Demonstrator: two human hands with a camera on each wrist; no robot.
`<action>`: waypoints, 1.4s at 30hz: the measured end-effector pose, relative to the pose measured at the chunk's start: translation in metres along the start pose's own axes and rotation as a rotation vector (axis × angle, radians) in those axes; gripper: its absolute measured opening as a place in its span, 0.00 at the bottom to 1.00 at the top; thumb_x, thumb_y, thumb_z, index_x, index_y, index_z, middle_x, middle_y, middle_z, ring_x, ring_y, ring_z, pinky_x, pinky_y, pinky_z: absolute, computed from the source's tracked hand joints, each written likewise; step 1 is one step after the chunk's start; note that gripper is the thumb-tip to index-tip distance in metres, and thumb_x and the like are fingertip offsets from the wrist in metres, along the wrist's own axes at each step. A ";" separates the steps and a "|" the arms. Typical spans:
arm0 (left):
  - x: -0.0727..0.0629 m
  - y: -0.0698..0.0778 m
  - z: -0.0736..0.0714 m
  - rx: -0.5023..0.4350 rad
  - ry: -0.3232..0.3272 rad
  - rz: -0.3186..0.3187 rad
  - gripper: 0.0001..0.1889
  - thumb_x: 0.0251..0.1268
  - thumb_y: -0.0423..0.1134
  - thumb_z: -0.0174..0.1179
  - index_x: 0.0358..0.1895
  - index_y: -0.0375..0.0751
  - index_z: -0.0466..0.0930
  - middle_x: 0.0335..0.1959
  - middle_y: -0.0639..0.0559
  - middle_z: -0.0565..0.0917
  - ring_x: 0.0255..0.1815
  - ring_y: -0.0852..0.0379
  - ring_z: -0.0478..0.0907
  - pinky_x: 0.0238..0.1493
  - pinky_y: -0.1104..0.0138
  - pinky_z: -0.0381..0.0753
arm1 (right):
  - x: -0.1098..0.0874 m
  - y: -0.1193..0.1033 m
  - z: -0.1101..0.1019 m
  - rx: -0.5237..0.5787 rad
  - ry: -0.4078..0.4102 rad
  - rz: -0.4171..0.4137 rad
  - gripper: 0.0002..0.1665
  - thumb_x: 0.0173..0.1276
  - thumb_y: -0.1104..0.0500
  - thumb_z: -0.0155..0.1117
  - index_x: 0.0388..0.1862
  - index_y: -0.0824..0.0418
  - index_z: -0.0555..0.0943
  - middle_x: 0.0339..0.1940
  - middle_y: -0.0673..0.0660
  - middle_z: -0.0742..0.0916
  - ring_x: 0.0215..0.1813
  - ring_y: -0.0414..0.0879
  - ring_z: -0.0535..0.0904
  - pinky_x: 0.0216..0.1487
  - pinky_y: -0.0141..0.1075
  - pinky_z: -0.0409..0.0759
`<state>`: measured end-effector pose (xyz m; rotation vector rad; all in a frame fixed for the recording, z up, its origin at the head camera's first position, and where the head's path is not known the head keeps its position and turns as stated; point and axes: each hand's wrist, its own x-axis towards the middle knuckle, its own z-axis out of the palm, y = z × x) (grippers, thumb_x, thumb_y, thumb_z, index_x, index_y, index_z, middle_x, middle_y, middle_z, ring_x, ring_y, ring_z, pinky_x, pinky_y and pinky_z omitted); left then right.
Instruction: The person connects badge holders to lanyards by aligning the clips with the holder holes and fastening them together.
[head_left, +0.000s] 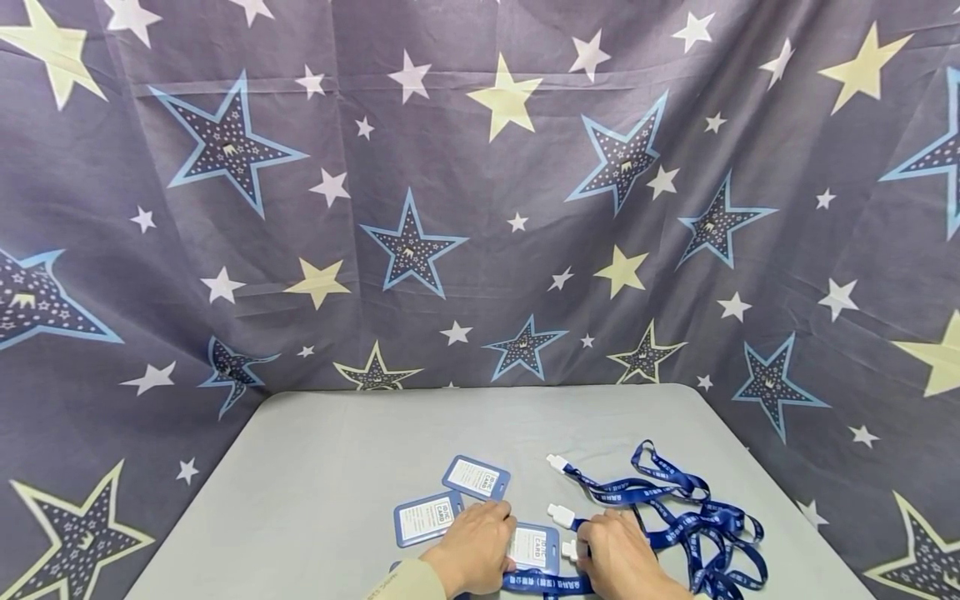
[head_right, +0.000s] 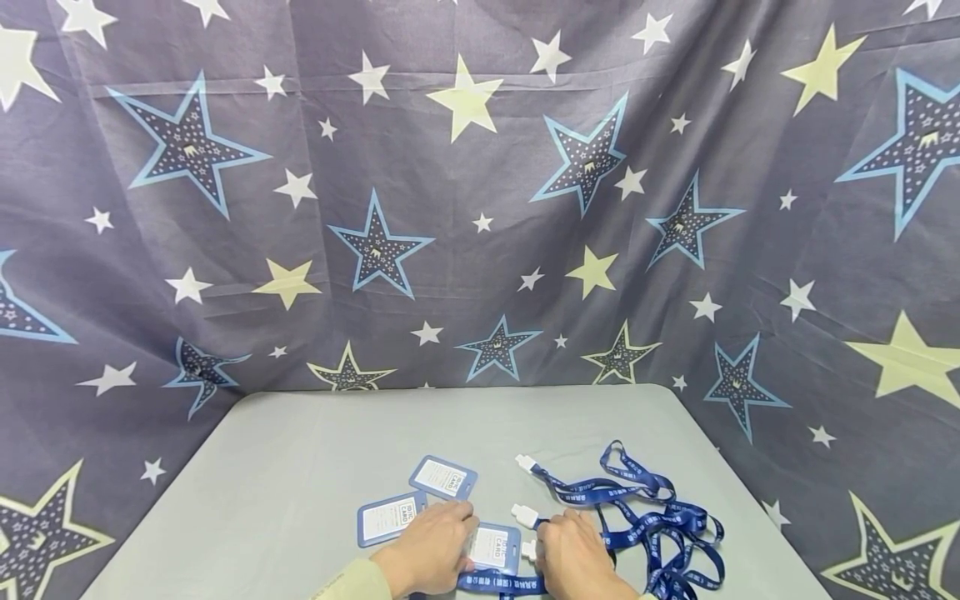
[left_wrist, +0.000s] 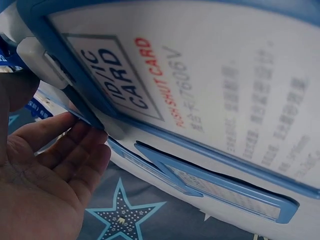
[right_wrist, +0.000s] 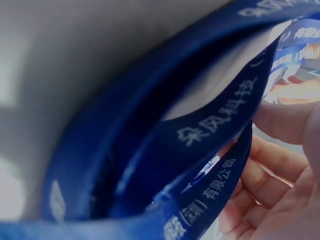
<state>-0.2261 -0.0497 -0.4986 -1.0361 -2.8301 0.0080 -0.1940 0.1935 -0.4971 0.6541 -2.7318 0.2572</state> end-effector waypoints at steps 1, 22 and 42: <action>0.000 0.000 0.000 0.001 0.004 0.002 0.24 0.55 0.54 0.74 0.51 0.43 0.84 0.42 0.59 0.77 0.55 0.56 0.79 0.64 0.61 0.76 | 0.000 0.000 0.000 -0.002 0.000 0.002 0.21 0.47 0.57 0.82 0.16 0.44 0.74 0.19 0.36 0.74 0.29 0.37 0.68 0.38 0.41 0.70; 0.000 0.002 -0.001 0.000 -0.007 -0.002 0.25 0.54 0.52 0.75 0.52 0.43 0.84 0.44 0.58 0.78 0.59 0.54 0.79 0.66 0.61 0.76 | 0.004 -0.003 0.001 -0.008 -0.039 0.034 0.13 0.45 0.62 0.74 0.16 0.48 0.78 0.18 0.39 0.75 0.26 0.39 0.65 0.37 0.42 0.69; 0.001 0.002 0.003 -0.016 0.017 -0.003 0.21 0.50 0.50 0.77 0.46 0.45 0.84 0.37 0.61 0.74 0.49 0.58 0.78 0.58 0.64 0.81 | 0.005 -0.004 0.002 -0.013 -0.065 0.035 0.11 0.47 0.62 0.75 0.18 0.50 0.80 0.19 0.39 0.76 0.27 0.40 0.66 0.37 0.41 0.70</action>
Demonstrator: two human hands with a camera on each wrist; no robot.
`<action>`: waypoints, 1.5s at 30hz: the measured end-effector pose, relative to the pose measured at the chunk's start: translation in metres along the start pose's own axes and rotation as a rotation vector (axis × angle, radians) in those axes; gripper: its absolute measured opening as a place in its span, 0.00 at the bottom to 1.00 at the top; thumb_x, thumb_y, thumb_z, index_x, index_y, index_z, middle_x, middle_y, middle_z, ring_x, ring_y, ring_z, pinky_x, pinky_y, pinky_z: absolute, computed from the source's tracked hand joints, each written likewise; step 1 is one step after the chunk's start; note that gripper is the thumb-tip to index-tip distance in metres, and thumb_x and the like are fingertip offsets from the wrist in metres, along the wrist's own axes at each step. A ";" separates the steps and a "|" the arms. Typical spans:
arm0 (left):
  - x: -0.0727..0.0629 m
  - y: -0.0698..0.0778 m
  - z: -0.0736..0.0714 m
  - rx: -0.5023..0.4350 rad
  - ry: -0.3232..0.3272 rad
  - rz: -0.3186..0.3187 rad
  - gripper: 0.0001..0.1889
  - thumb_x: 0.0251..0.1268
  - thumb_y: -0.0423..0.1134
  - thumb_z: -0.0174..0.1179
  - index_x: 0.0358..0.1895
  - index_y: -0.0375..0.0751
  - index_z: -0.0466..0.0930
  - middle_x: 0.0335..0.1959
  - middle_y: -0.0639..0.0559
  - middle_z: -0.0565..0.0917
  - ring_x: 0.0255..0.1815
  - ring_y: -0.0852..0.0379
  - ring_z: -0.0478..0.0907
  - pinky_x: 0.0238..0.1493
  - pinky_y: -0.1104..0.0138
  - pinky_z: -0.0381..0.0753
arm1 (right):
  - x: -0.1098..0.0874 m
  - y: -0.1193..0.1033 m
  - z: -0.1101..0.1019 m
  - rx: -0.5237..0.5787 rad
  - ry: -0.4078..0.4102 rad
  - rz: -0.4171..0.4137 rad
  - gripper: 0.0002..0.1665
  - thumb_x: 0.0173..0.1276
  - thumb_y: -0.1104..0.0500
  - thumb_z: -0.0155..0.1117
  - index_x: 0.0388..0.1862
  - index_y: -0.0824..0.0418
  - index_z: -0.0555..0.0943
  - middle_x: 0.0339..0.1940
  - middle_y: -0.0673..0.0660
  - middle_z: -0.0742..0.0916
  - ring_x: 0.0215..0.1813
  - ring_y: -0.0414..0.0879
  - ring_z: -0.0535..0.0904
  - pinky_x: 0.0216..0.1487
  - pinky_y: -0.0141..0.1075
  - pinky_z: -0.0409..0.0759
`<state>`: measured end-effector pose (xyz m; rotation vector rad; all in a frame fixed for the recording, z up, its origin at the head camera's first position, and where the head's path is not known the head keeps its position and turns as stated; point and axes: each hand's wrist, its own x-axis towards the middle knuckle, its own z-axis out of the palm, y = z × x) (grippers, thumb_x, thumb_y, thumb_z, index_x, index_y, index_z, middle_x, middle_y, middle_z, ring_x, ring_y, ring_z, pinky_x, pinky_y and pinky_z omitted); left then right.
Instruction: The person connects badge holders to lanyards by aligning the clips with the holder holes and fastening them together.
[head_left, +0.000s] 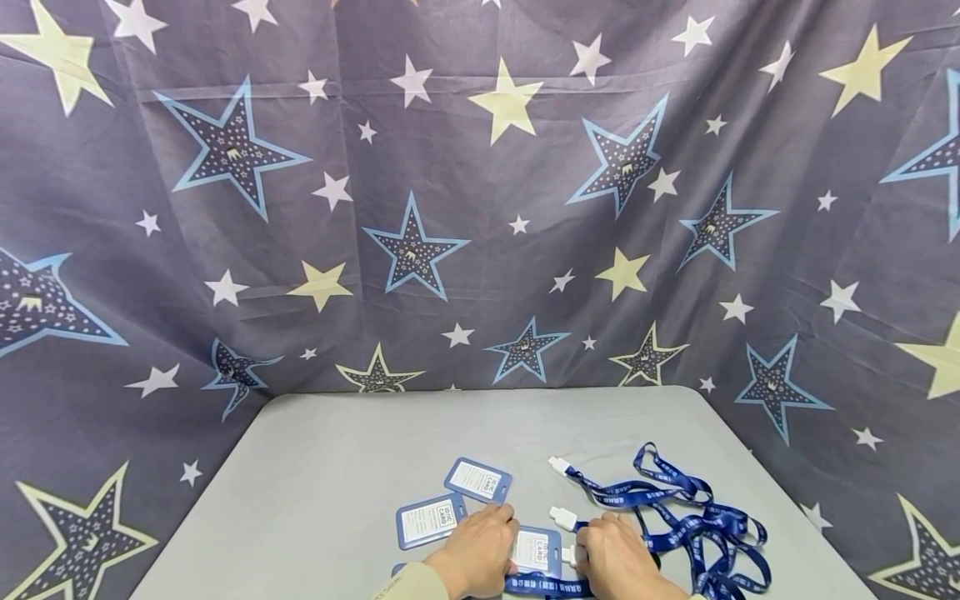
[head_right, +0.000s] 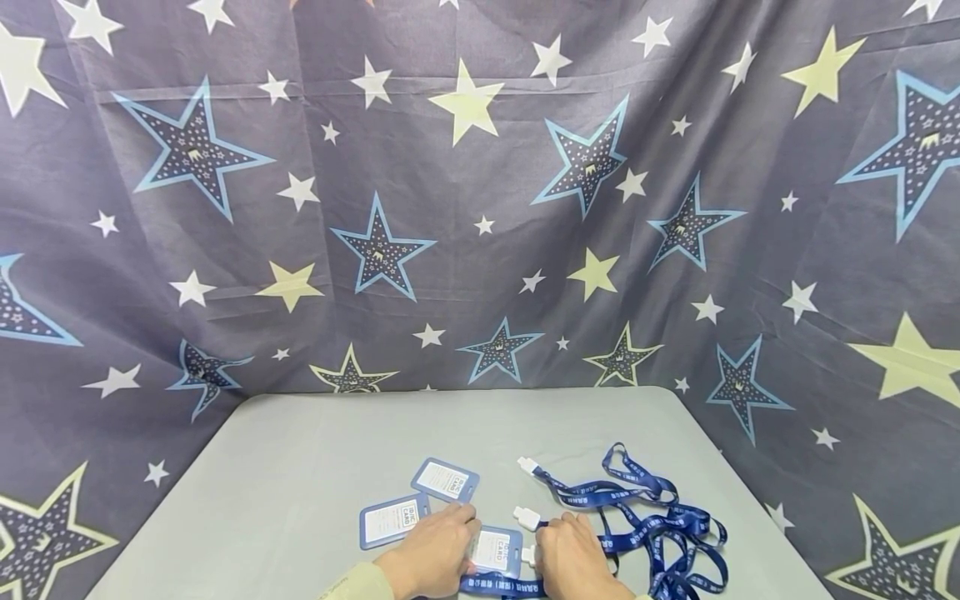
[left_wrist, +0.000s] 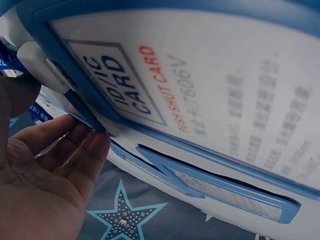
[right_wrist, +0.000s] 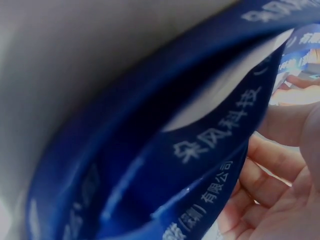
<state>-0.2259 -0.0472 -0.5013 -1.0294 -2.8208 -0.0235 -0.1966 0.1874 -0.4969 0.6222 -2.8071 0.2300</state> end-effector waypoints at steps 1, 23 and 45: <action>0.000 0.000 0.000 0.002 0.000 0.000 0.21 0.50 0.50 0.77 0.45 0.46 0.84 0.37 0.61 0.74 0.47 0.59 0.77 0.57 0.64 0.81 | 0.000 0.000 0.000 0.000 0.003 -0.002 0.12 0.47 0.63 0.74 0.17 0.50 0.80 0.18 0.39 0.75 0.27 0.40 0.66 0.37 0.41 0.70; 0.001 0.000 -0.001 -0.001 -0.017 -0.010 0.22 0.52 0.50 0.77 0.47 0.45 0.84 0.39 0.61 0.75 0.45 0.60 0.74 0.52 0.65 0.82 | 0.001 0.000 0.001 0.036 -0.041 -0.005 0.12 0.47 0.64 0.76 0.18 0.51 0.81 0.19 0.39 0.76 0.27 0.39 0.66 0.33 0.37 0.64; 0.001 0.000 0.000 0.026 -0.012 0.002 0.23 0.52 0.51 0.77 0.48 0.45 0.85 0.40 0.60 0.75 0.45 0.60 0.74 0.55 0.67 0.80 | -0.001 -0.001 0.009 -0.017 0.070 -0.068 0.13 0.42 0.65 0.75 0.16 0.52 0.78 0.19 0.42 0.76 0.27 0.41 0.68 0.31 0.37 0.64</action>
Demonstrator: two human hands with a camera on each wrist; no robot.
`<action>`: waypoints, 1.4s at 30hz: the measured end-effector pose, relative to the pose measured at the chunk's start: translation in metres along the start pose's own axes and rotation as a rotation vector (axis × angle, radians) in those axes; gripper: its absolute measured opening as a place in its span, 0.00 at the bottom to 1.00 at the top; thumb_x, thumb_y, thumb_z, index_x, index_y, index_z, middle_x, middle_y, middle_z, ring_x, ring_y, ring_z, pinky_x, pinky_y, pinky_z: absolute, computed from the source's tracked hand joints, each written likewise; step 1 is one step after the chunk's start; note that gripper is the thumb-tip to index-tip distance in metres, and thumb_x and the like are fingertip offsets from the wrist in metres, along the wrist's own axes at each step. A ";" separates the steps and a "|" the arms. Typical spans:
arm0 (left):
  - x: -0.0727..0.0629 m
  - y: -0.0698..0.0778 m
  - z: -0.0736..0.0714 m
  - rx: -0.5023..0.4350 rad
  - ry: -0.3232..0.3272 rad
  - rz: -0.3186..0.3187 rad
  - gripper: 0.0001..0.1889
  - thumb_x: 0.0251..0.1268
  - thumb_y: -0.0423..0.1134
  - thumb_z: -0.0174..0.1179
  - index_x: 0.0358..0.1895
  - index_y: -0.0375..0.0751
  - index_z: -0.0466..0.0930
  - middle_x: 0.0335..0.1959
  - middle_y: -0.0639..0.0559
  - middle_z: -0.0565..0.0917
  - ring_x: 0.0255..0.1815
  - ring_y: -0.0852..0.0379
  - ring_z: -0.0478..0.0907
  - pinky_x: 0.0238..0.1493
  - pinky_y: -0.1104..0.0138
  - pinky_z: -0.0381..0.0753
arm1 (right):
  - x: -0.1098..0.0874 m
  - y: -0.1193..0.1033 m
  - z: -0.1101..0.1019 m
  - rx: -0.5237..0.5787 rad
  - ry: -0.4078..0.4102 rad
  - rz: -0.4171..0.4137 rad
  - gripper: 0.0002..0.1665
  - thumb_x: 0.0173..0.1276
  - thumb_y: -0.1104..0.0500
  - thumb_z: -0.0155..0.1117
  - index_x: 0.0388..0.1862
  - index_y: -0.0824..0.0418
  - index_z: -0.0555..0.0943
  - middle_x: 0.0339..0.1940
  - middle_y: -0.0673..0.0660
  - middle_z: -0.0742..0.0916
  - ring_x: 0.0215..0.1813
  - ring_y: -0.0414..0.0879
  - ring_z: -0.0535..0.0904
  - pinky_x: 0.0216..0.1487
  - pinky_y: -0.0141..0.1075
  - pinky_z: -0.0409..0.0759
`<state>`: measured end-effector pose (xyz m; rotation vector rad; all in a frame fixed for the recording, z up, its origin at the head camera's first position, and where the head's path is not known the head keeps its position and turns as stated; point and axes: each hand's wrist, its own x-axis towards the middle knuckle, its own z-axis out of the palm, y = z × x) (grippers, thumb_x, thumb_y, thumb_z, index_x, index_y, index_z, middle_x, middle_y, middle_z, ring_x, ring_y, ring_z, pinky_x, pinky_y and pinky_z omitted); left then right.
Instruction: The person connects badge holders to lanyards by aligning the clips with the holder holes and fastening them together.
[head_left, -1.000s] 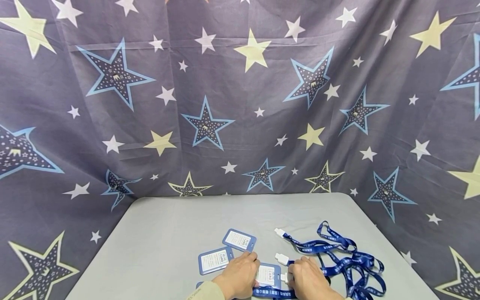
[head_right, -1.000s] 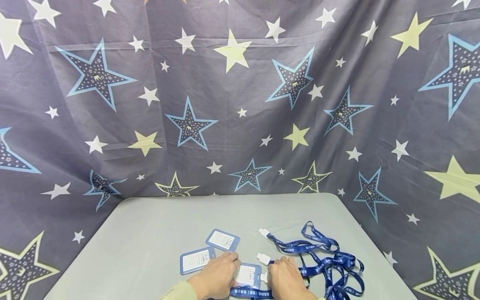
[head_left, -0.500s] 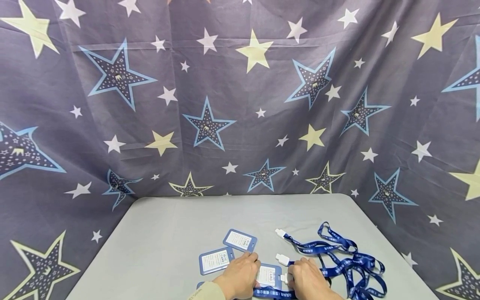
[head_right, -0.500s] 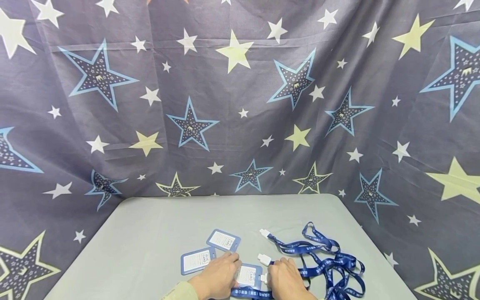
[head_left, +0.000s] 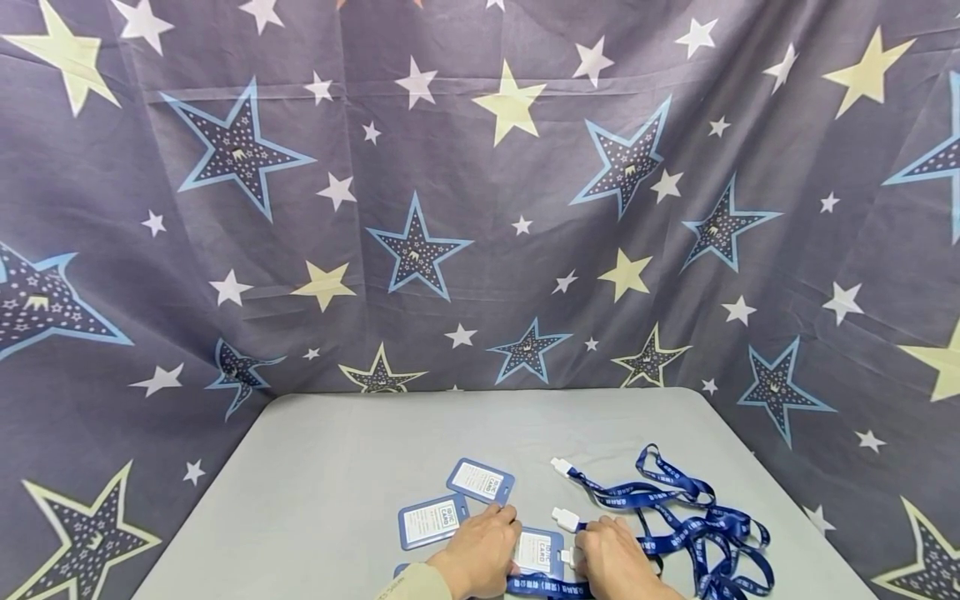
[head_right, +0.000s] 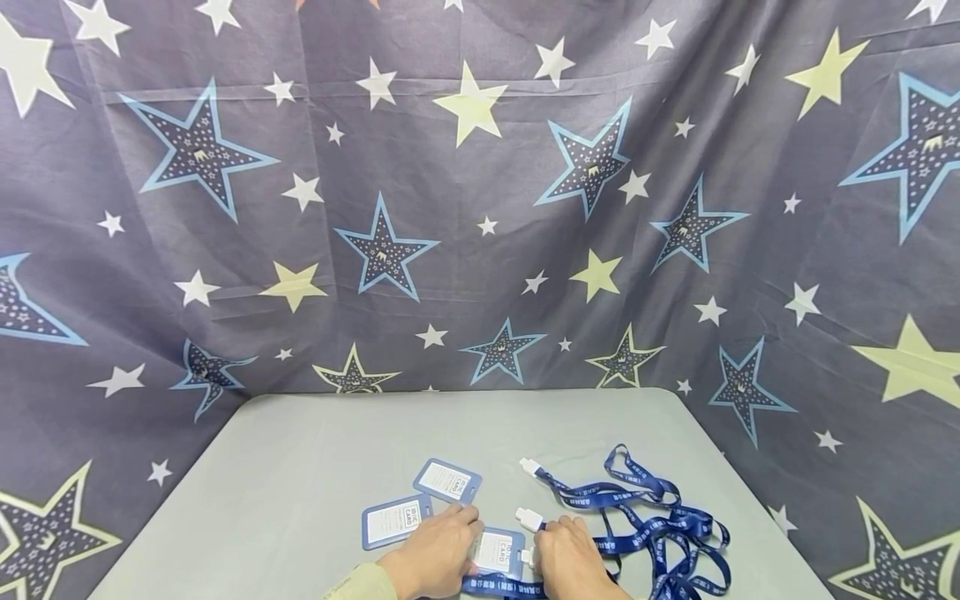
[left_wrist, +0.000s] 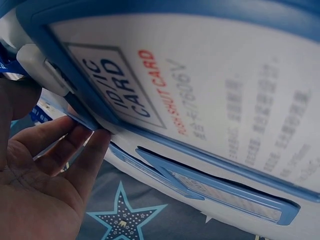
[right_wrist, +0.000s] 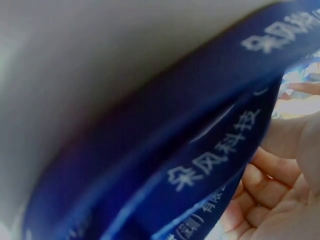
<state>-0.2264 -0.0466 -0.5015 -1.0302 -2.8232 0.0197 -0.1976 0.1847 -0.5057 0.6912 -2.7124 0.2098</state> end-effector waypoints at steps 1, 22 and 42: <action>0.000 0.000 0.000 -0.002 -0.002 0.000 0.23 0.52 0.51 0.77 0.48 0.45 0.85 0.40 0.60 0.75 0.45 0.60 0.73 0.55 0.67 0.80 | 0.000 0.000 0.000 0.001 -0.001 0.000 0.14 0.42 0.65 0.75 0.16 0.52 0.78 0.19 0.42 0.76 0.27 0.41 0.68 0.31 0.37 0.64; 0.000 0.001 -0.002 0.011 -0.004 0.005 0.21 0.51 0.52 0.77 0.46 0.46 0.85 0.37 0.61 0.74 0.42 0.60 0.72 0.51 0.68 0.81 | 0.000 -0.001 0.003 0.006 -0.010 -0.016 0.17 0.39 0.68 0.75 0.16 0.52 0.76 0.20 0.43 0.75 0.26 0.41 0.67 0.31 0.37 0.62; 0.000 0.001 -0.003 0.034 0.016 0.017 0.21 0.51 0.52 0.77 0.45 0.46 0.85 0.36 0.61 0.73 0.40 0.60 0.72 0.49 0.69 0.80 | 0.002 -0.002 0.003 0.018 -0.043 -0.013 0.15 0.42 0.65 0.79 0.19 0.53 0.78 0.22 0.43 0.76 0.28 0.41 0.69 0.32 0.37 0.63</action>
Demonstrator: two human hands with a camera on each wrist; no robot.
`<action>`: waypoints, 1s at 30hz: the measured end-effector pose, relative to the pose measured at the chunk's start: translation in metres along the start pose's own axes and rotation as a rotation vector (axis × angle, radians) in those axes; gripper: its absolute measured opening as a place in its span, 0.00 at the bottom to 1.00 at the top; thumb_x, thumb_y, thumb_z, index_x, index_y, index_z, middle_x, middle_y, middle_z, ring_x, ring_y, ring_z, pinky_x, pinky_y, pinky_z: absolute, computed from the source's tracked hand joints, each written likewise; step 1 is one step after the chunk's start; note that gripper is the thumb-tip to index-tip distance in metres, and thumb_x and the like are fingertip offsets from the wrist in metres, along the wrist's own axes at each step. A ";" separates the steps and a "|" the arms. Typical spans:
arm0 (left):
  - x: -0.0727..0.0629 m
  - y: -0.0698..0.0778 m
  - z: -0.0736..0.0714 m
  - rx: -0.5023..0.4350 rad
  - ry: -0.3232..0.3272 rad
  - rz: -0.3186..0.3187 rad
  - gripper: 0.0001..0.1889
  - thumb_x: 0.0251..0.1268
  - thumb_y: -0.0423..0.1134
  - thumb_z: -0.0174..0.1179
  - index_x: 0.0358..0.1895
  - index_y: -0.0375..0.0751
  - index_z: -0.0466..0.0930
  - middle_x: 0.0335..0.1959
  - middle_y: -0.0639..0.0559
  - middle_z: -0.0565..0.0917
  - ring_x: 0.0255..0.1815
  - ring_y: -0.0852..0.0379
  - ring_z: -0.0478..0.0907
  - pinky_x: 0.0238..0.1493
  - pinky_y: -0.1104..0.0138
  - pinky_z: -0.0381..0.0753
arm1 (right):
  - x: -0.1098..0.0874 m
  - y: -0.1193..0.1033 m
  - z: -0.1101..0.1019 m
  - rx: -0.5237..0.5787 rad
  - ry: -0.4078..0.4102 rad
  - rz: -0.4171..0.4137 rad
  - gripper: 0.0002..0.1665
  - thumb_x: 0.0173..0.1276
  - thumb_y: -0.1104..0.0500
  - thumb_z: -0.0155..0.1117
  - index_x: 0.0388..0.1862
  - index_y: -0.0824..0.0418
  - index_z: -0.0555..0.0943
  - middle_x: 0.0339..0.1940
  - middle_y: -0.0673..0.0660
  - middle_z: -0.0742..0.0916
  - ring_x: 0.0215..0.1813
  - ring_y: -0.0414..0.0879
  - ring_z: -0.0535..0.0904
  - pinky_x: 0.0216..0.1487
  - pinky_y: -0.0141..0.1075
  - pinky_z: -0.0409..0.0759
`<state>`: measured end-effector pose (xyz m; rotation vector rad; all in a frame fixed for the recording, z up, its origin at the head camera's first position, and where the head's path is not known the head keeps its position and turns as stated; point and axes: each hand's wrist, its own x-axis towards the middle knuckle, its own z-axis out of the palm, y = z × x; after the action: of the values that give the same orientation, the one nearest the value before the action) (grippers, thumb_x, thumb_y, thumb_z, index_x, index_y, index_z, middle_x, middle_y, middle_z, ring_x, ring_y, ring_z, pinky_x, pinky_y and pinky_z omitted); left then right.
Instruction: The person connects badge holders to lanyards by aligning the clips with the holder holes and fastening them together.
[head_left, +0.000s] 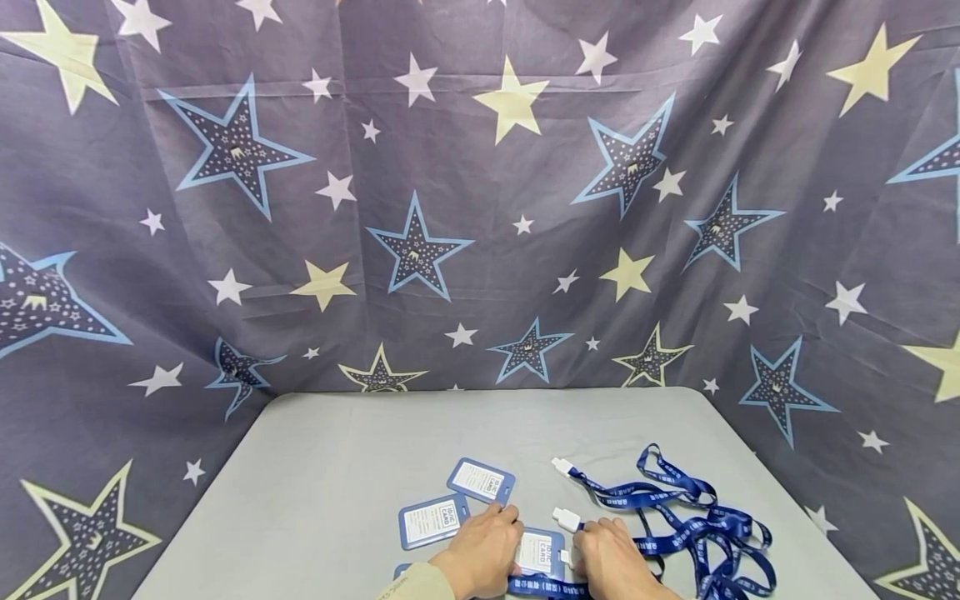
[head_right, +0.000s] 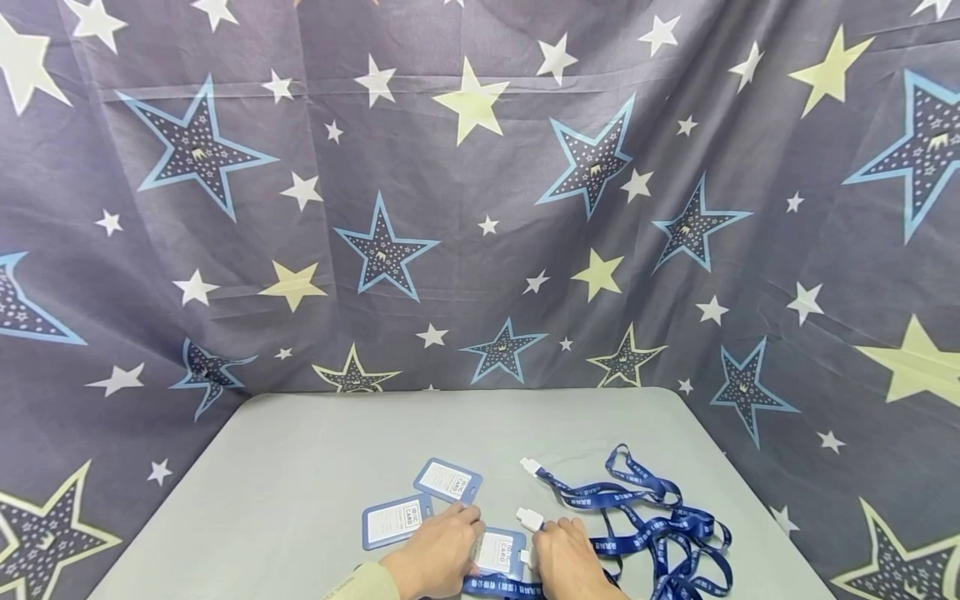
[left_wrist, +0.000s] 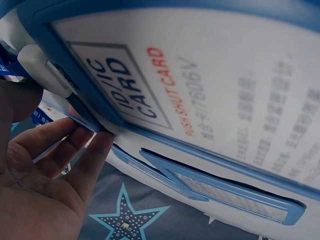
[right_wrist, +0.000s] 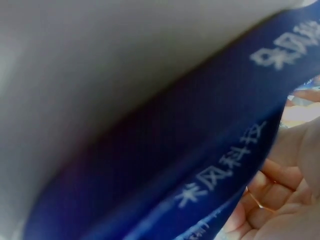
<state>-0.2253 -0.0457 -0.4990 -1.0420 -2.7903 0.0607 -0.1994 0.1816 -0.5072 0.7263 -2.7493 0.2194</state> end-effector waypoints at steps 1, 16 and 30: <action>0.000 0.000 0.000 0.003 0.002 0.001 0.21 0.51 0.52 0.77 0.44 0.46 0.85 0.36 0.61 0.73 0.40 0.60 0.72 0.49 0.69 0.80 | 0.000 0.000 0.000 0.000 0.001 0.000 0.15 0.42 0.65 0.79 0.19 0.53 0.78 0.22 0.44 0.76 0.28 0.41 0.69 0.32 0.37 0.63; 0.000 0.002 0.001 -0.012 0.014 -0.009 0.21 0.48 0.50 0.79 0.42 0.46 0.85 0.35 0.61 0.73 0.41 0.60 0.73 0.47 0.68 0.81 | 0.001 -0.001 0.000 -0.009 0.021 -0.019 0.14 0.43 0.65 0.78 0.19 0.53 0.78 0.22 0.44 0.77 0.27 0.40 0.68 0.31 0.36 0.63; 0.001 0.002 0.000 -0.022 0.004 -0.013 0.21 0.49 0.50 0.79 0.44 0.46 0.85 0.36 0.61 0.73 0.40 0.60 0.72 0.47 0.68 0.81 | 0.001 0.000 0.005 -0.049 0.091 -0.053 0.15 0.42 0.62 0.80 0.19 0.54 0.78 0.22 0.45 0.77 0.27 0.43 0.70 0.31 0.37 0.64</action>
<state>-0.2245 -0.0439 -0.4994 -1.0277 -2.8004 0.0268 -0.2012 0.1802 -0.5118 0.7558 -2.6370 0.1696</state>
